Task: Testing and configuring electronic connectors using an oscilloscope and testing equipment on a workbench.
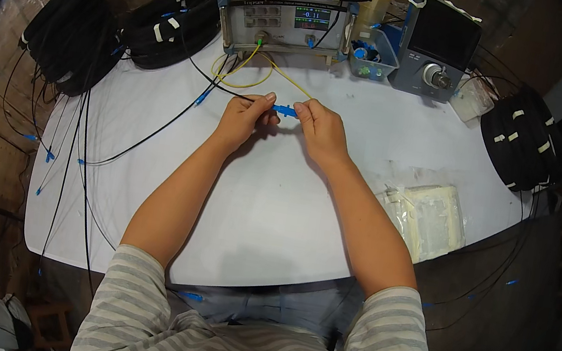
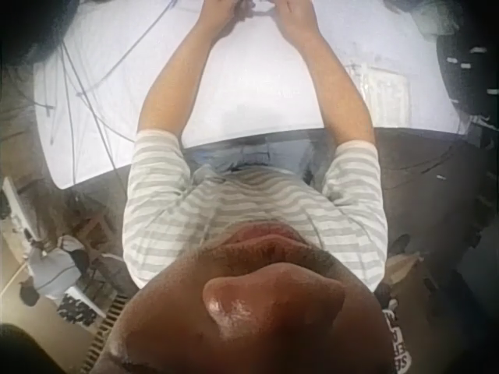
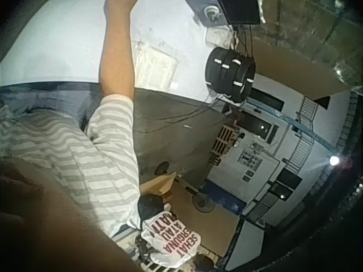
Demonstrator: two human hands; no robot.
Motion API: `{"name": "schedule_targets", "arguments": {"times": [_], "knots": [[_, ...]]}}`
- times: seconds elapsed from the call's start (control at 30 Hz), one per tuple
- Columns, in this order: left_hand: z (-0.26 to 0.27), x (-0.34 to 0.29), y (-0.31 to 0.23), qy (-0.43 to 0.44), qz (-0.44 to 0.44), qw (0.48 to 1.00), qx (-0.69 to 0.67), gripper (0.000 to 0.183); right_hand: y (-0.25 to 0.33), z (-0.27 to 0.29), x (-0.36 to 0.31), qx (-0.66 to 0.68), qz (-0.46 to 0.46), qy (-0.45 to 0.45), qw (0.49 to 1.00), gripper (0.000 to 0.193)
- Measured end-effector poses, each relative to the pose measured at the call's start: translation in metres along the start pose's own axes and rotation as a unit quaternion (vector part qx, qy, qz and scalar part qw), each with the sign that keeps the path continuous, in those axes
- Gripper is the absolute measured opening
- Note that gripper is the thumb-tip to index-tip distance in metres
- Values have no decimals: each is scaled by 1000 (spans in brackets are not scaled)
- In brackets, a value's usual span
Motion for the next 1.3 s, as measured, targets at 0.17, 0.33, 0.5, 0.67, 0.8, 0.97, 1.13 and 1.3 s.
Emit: {"name": "schedule_targets", "arguments": {"times": [0.17,0.33,0.5,0.67,0.8,0.97,1.13,1.3], "knots": [[0,0,1,-3,0,1000,8,41,-3,-2,2,-3,12,-7,1000,33],[1,0,2,-3,3,1000,-1,40,-1,-2,0,2,13,-13,1000,33],[2,1,4,-3,3,1000,9,40,-2,-1,1,3,9,-15,1000,32],[2,2,7,-16,26,999,-18,42,-2,-1,0,23,-22,0,999,27],[0,3,9,-38,-18,999,-21,37,-1,-4,0,53,13,-9,998,25],[0,2,5,-34,-15,999,7,29,1,-1,-1,39,72,-14,997,23],[0,2,4,-15,-9,1000,-2,27,1,-1,-1,39,88,-5,995,21],[1,3,5,2,-27,999,-21,27,3,-1,-2,102,6,38,994,22]]}}
Point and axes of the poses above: each hand's wrist, its own x-axis towards the middle knuckle, its own z-axis out of the back of the hand, y = z × x, the point moved 1 cm from there along x, towards the middle knuckle, and after that the axes turned 15 degrees about -z, right-handed, at the moved point
